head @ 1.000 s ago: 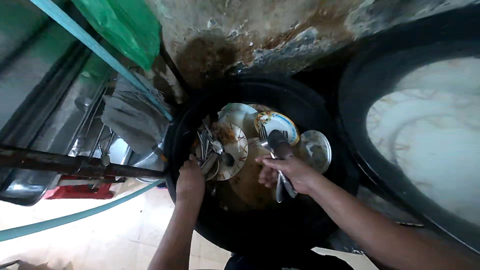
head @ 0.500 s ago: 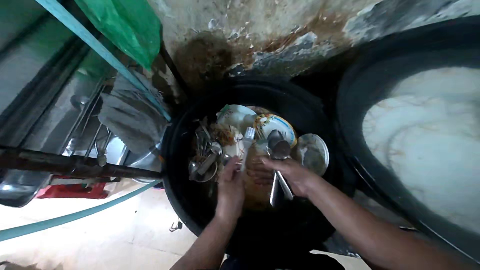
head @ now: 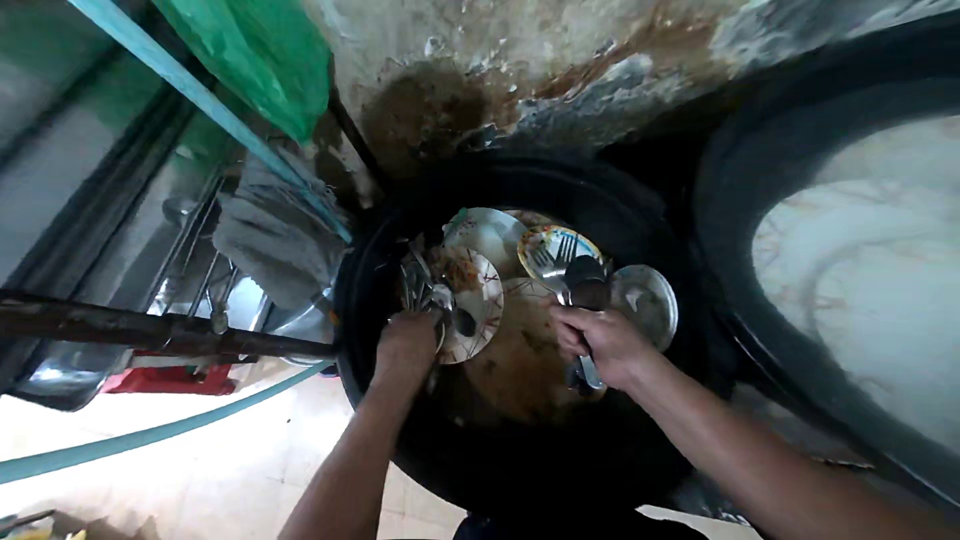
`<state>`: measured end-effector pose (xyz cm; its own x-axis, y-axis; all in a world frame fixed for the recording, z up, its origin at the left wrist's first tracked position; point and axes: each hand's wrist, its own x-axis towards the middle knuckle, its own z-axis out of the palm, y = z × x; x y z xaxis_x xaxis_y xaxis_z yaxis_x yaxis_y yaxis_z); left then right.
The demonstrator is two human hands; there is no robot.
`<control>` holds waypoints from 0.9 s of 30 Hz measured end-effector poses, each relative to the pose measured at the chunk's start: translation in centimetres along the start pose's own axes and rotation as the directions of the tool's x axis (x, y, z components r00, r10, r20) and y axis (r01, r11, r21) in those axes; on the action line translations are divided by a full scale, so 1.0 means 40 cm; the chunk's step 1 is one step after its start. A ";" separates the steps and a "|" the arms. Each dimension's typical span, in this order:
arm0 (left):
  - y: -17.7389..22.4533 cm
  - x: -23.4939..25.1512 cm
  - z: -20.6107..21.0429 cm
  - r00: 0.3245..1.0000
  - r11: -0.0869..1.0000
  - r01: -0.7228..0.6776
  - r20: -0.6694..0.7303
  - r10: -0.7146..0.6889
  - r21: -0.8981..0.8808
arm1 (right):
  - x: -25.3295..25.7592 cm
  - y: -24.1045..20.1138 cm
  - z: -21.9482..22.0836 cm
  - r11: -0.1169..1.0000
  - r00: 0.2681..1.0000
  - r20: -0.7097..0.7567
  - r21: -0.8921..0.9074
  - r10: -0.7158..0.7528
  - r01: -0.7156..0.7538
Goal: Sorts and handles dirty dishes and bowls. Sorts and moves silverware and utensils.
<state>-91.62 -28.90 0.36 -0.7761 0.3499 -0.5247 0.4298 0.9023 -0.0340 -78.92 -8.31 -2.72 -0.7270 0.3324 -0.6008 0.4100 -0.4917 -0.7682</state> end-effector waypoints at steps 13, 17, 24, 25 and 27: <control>0.047 0.146 0.038 0.853 0.823 -0.514 0.043 0.520 0.240 | 0.020 0.010 -0.009 0.992 0.994 0.069 -0.081 -0.086 0.092; 0.056 0.142 -0.011 0.751 0.720 -0.629 -0.009 0.660 0.292 | 0.015 0.004 -0.005 0.998 0.998 0.024 -0.023 -0.065 0.066; 0.234 -0.020 -0.069 0.652 0.624 -0.733 -0.543 0.530 -0.271 | -0.019 -0.003 0.001 0.972 0.979 -0.087 0.132 -0.183 0.193; 0.246 -0.007 -0.073 0.722 0.615 -0.679 -0.516 0.461 -0.400 | -0.020 -0.006 0.001 0.970 0.989 -0.068 0.200 -0.128 0.140; 0.244 0.037 -0.085 0.869 0.593 -0.494 -0.362 0.337 -0.636 | -0.006 -0.006 -0.008 0.970 0.999 0.034 0.243 -0.028 0.019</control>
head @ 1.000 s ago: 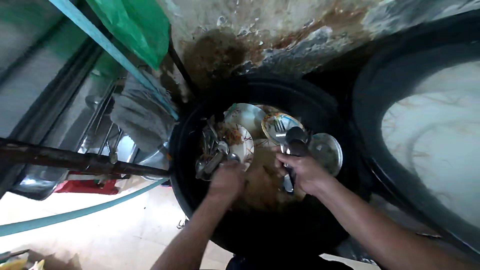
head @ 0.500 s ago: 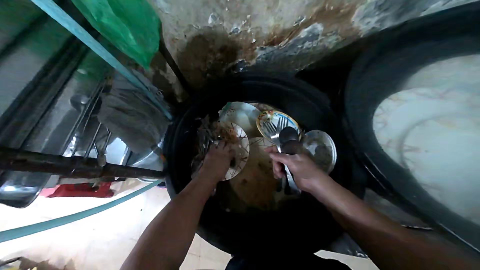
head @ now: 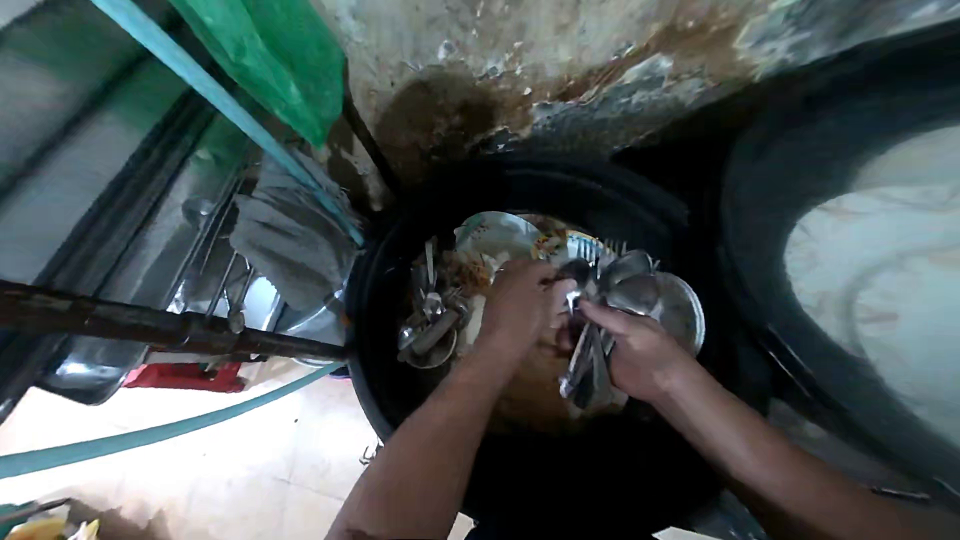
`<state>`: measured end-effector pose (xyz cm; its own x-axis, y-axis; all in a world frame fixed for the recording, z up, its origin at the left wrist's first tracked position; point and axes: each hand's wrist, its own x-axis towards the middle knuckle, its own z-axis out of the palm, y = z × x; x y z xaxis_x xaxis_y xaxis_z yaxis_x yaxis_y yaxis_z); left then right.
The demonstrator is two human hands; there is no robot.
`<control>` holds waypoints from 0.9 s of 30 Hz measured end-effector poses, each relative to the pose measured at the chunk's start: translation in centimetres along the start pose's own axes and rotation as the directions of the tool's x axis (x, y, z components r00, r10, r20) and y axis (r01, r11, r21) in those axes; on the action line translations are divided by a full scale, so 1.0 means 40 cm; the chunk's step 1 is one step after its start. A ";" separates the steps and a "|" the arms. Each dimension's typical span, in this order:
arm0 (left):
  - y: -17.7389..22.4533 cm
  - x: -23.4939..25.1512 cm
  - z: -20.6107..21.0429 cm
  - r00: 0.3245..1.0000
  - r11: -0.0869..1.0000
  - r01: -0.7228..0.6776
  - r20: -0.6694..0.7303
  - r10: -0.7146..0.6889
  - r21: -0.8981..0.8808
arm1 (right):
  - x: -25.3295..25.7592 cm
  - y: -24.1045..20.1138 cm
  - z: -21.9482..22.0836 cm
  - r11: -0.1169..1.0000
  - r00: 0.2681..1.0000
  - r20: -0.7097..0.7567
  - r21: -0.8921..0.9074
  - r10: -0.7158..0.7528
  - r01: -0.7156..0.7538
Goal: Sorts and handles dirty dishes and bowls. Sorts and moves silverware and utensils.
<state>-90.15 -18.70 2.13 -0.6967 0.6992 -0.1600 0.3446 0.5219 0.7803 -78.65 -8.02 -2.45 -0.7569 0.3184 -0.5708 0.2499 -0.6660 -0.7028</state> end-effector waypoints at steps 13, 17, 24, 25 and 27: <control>-0.299 0.012 -0.150 0.847 0.660 0.507 -0.177 -0.502 0.554 | 0.023 0.009 -0.006 0.993 0.994 0.098 -0.101 -0.047 0.057; -0.188 -0.033 -0.190 0.846 0.795 0.525 -0.288 -0.448 0.305 | 0.007 0.007 0.004 0.952 0.978 0.088 -0.227 -0.190 0.205; 0.047 -0.104 -0.179 0.900 0.811 0.022 0.341 -0.271 0.585 | 0.008 0.039 -0.023 0.758 0.828 0.192 -0.335 -0.527 0.560; 0.067 -0.069 -0.169 0.834 0.842 -0.002 0.466 -0.296 0.540 | 0.004 0.035 -0.021 0.767 0.842 0.202 -0.348 -0.501 0.540; 0.074 -0.006 -0.153 0.753 0.912 0.040 0.587 -0.296 0.408 | -0.010 0.019 -0.010 0.823 0.908 0.217 -0.387 -0.358 0.417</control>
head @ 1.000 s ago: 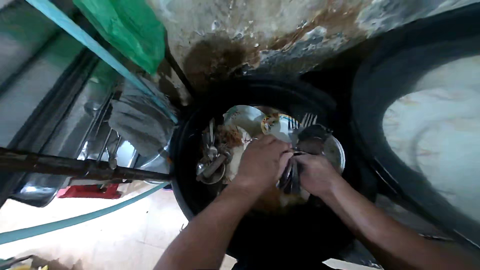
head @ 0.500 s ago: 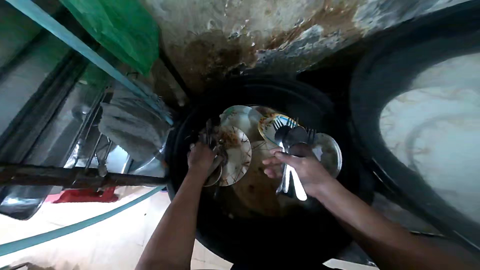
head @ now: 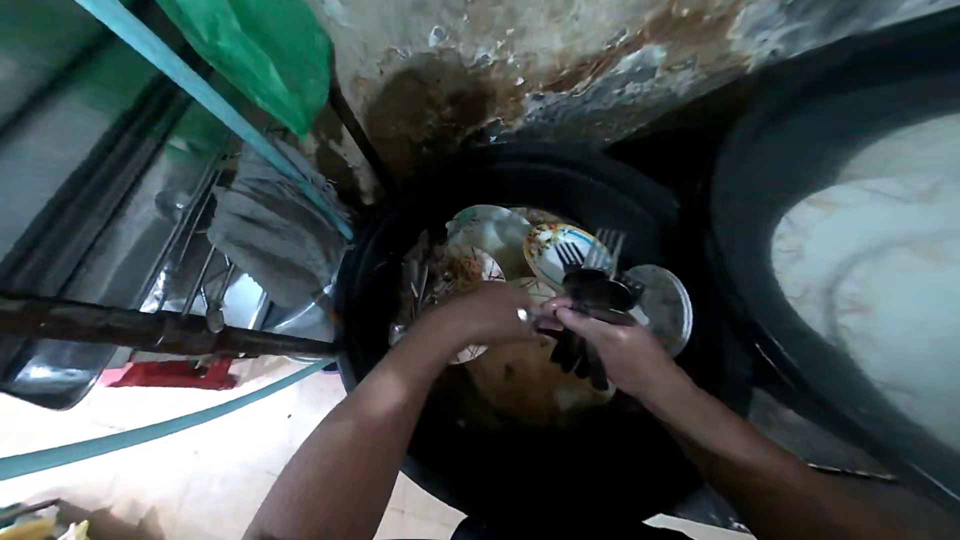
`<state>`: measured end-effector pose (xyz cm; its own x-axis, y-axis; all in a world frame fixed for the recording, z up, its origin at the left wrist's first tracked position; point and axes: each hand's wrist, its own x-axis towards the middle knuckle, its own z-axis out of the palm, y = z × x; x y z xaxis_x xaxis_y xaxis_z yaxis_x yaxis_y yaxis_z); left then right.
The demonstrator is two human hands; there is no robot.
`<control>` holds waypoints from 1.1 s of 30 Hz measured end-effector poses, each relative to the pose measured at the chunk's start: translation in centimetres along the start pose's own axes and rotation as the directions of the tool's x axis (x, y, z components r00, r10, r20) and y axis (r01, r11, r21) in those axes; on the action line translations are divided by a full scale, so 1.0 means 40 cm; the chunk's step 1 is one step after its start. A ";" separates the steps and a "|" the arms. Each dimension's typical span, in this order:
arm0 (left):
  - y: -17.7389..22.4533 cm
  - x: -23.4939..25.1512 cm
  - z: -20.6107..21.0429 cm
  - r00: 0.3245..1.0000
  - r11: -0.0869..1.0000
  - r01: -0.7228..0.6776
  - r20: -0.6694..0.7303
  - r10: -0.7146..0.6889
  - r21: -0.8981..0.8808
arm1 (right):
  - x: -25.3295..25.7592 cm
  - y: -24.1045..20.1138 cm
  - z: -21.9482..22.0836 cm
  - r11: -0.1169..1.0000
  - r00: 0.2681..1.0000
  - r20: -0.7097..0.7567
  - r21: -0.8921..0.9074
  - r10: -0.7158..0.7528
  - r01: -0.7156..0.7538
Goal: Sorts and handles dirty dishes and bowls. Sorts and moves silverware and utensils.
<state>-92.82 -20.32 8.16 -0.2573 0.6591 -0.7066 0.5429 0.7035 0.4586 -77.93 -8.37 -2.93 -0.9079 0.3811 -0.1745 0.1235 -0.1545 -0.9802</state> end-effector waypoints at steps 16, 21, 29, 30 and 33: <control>-0.204 0.019 0.264 0.803 0.784 0.591 -0.047 -0.594 0.193 | 0.036 -0.012 0.000 0.840 0.902 -0.066 0.398 0.427 -0.368; -0.210 -0.020 0.279 0.938 0.405 0.165 0.016 -0.347 -0.899 | 0.041 -0.010 -0.005 0.785 0.863 -0.046 0.444 0.502 -0.433; -0.070 0.044 0.364 0.990 0.457 -0.048 -0.103 -0.095 -0.888 | 0.032 -0.011 0.003 0.755 0.834 0.067 0.389 0.548 -0.527; -0.064 0.050 0.356 0.992 0.470 -0.025 -0.081 -0.099 -0.882 | 0.032 -0.011 0.000 0.743 0.831 0.089 0.402 0.550 -0.535; -0.045 0.037 0.324 0.994 0.644 0.014 -0.058 -0.091 -0.765 | 0.027 -0.004 -0.004 0.757 0.849 0.141 0.396 0.509 -0.520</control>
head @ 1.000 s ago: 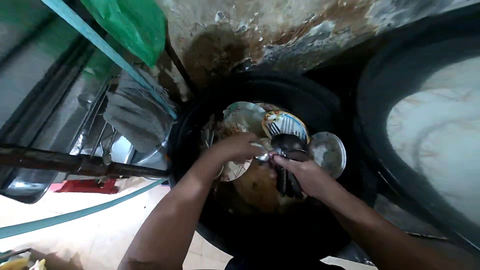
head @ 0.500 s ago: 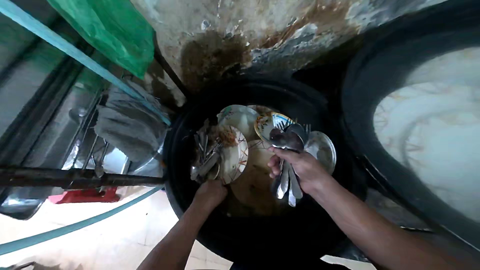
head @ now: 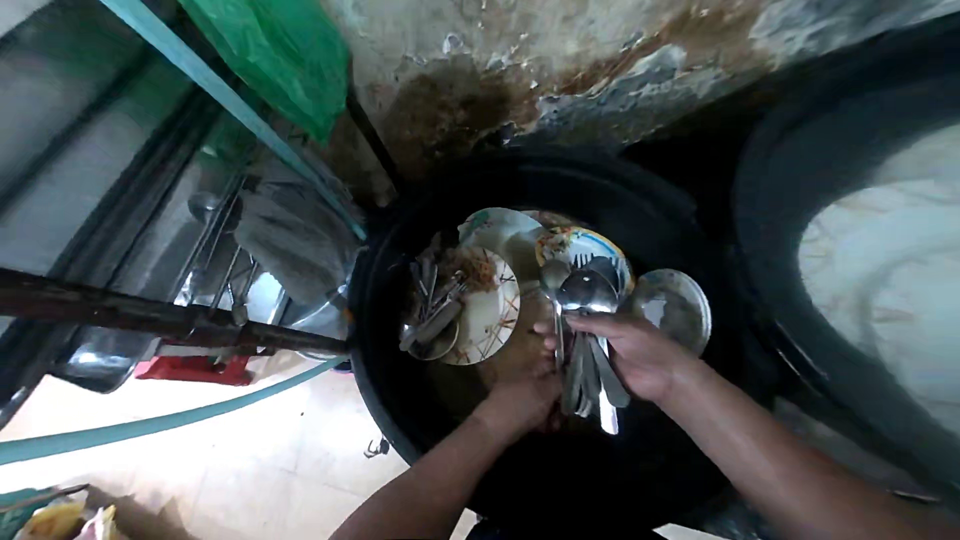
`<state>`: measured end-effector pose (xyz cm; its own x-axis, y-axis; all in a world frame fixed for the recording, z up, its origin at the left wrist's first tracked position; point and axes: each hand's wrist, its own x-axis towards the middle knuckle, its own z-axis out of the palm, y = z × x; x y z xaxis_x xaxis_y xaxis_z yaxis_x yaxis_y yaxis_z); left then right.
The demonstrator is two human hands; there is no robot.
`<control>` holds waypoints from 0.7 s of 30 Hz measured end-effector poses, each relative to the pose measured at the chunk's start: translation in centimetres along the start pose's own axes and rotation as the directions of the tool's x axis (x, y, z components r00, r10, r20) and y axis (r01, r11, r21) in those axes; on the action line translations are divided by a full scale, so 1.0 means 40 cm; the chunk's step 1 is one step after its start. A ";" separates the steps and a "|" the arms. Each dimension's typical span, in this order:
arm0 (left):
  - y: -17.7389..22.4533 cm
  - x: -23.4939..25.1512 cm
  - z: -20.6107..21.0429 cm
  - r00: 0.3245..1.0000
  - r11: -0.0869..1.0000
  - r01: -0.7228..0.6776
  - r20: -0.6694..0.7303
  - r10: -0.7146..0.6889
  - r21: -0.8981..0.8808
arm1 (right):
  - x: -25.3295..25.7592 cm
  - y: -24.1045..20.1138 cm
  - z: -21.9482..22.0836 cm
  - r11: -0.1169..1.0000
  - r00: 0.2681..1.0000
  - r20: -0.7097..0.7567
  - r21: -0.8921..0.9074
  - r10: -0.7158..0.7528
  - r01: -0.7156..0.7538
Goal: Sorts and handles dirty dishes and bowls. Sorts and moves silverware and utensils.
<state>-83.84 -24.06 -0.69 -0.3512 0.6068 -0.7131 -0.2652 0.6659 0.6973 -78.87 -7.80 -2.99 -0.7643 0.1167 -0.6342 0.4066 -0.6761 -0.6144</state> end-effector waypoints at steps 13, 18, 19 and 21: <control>-0.106 0.058 -0.267 0.871 0.439 0.392 -0.480 0.107 0.809 | 0.006 -0.014 -0.001 1.000 0.997 -0.079 -0.014 -0.026 0.024; -0.071 0.059 -0.246 0.823 0.578 0.393 -0.554 0.125 0.715 | 0.005 -0.013 0.000 0.989 0.979 -0.144 0.016 -0.146 0.150; -0.061 0.050 -0.223 0.821 0.615 0.357 -0.551 0.153 0.703 | 0.005 -0.014 -0.002 0.984 0.973 -0.154 0.022 -0.170 0.175; -0.039 0.026 -0.151 0.876 0.645 0.260 -0.457 0.156 0.718 | 0.005 -0.012 -0.009 0.972 0.965 -0.137 0.047 -0.224 0.232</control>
<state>-89.22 -27.09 -2.09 -0.7591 0.4370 -0.4825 0.3828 0.8991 0.2123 -79.04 -7.21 -3.00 -0.7601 0.3633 -0.5388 0.1944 -0.6641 -0.7219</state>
